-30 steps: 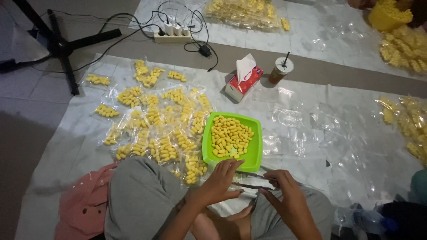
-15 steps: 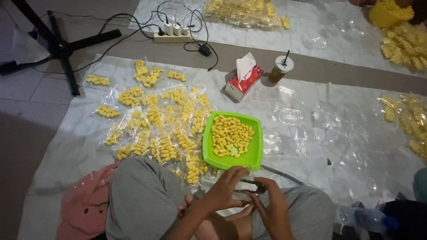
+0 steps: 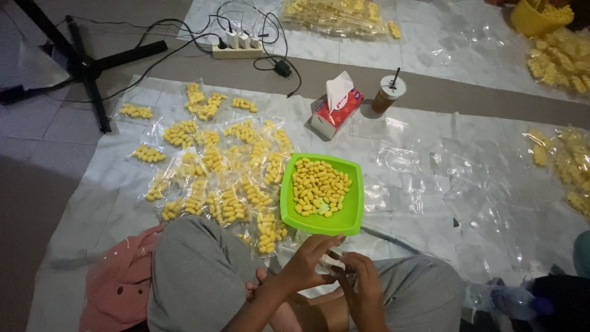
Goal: The person uses tongs to transfer yellow snacks from a bowl into small plastic bags while sitting on the floor.
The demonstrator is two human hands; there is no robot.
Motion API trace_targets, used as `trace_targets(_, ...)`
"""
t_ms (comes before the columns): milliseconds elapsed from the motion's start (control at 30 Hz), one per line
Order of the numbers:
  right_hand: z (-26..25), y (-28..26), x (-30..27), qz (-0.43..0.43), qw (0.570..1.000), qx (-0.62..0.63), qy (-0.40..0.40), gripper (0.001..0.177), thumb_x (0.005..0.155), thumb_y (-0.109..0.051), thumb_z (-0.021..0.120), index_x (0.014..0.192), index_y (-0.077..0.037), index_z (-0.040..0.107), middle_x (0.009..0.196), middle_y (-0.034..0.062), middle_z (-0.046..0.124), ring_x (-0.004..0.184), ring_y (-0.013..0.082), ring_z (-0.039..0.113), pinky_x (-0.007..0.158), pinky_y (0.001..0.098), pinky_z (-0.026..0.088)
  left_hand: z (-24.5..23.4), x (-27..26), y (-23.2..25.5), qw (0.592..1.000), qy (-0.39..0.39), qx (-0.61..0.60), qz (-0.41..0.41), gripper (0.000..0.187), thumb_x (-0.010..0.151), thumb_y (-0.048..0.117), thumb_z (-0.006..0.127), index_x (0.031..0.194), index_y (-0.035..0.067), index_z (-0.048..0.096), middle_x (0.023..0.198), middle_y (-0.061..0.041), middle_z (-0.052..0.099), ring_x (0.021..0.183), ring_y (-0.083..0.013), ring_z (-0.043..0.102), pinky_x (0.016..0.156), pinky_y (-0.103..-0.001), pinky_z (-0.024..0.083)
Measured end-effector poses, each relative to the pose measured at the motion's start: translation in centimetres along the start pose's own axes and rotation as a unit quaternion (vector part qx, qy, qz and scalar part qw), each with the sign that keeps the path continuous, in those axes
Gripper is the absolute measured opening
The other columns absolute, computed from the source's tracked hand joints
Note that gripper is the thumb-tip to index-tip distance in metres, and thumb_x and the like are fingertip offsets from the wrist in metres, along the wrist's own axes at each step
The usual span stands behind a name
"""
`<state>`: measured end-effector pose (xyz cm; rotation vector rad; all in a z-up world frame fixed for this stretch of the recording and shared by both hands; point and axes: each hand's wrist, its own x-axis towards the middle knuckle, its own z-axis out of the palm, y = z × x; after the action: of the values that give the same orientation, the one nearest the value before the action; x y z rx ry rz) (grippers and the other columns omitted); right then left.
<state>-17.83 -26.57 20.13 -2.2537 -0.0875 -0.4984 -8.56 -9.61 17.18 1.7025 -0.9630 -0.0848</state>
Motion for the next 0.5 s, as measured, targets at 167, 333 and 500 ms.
trace_targets(167, 0.2, -0.3, 1.2, 0.007, 0.999, 0.030, -0.019, 0.031, 0.086, -0.010, 0.077, 0.114, -0.009, 0.064, 0.115, 0.0126, 0.066, 0.106, 0.0247, 0.068, 0.086, 0.0326, 0.059, 2.4, -2.5, -4.8, 0.996, 0.047, 0.064, -0.036, 0.090, 0.087, 0.050, 0.078, 0.154, 0.009, 0.034, 0.159, -0.017, 0.039, 0.147, -0.0446, 0.035, 0.122, -0.062, 0.022)
trace_targets(333, -0.5, 0.8, 1.5, 0.118, 0.992, 0.044, -0.007, 0.036, 0.085, -0.017, 0.075, 0.119, -0.011, 0.064, 0.117, 0.0088, 0.068, 0.103, 0.0218, 0.069, 0.084, 0.0320, 0.057, 1.8, -5.0, -7.9, 0.979, 0.096, 0.148, -0.101, 0.097, 0.085, 0.047, 0.083, 0.156, 0.009, 0.029, 0.158, -0.019, 0.037, 0.147, -0.0410, 0.033, 0.120, -0.061, 0.023)
trace_targets(500, 0.6, 2.6, 1.7, 0.160, 0.980, 0.081, 0.091, 0.040, 0.085, -0.021, 0.078, 0.119, -0.008, 0.060, 0.118, 0.0091, 0.069, 0.104, 0.0194, 0.069, 0.084, 0.0300, 0.056, 1.5, -7.3, -11.0, 0.964, 0.105, 0.186, -0.159, 0.094, 0.085, 0.042, 0.085, 0.157, 0.011, 0.032, 0.154, -0.015, 0.039, 0.143, -0.0353, 0.035, 0.119, -0.054, 0.028)
